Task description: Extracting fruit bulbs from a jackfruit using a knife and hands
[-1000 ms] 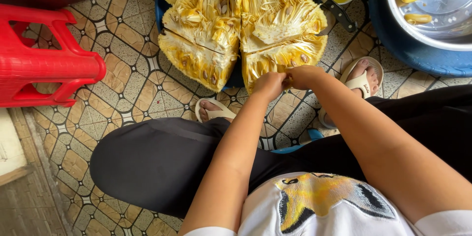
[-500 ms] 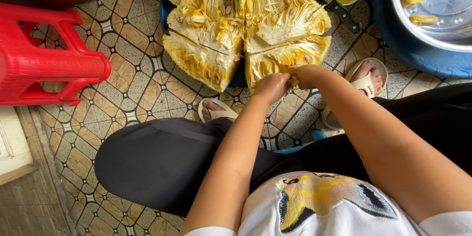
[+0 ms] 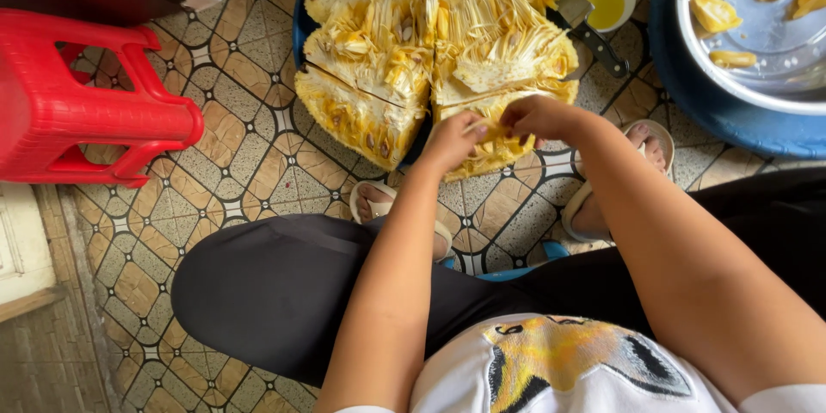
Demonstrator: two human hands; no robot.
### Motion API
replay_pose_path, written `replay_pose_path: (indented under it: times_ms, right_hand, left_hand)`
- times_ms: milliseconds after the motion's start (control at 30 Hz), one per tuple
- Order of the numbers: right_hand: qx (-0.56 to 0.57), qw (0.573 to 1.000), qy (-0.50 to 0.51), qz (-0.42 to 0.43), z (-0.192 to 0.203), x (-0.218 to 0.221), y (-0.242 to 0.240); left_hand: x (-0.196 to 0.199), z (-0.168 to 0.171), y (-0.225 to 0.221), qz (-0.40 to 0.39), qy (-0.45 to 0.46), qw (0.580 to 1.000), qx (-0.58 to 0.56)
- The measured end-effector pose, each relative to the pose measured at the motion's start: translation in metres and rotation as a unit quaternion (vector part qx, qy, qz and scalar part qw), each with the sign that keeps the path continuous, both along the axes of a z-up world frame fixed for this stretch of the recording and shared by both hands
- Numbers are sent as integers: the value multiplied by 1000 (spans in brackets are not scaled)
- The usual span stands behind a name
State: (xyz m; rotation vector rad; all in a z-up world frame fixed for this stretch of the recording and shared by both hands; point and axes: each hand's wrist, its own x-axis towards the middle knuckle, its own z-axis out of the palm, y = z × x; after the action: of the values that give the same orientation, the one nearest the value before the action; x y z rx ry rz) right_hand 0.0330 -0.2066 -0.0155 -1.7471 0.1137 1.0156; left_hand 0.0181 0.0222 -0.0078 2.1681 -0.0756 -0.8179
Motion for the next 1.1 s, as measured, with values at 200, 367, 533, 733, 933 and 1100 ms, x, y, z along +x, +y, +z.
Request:
replay_pose_path:
  times_ms: [200,367,533,733,933,1100]
  right_hand:
    - [213,963,-56,-158,116,13,14]
    - [172,966,-170,-95,114,26,17]
    - [59,957,-278,-64,103,30,29]
    - [-114,897,-423,-58,70,32,36]
    - [-41,900,-366,-233,91,29,45]
    - [81,844,-299,-437,83,36,27]
  left_hand:
    - [28,85,10,153,82,937,-305]
    - [35,107,12,205,-6,917,-342]
    - [29,119,-5,369,-18,841,-395]
    - [26,97,-28,328,-9,855,-401]
    - [30,79,-28,333,-61,812,-476]
    - [33,100,-16,353,-21,717,-600]
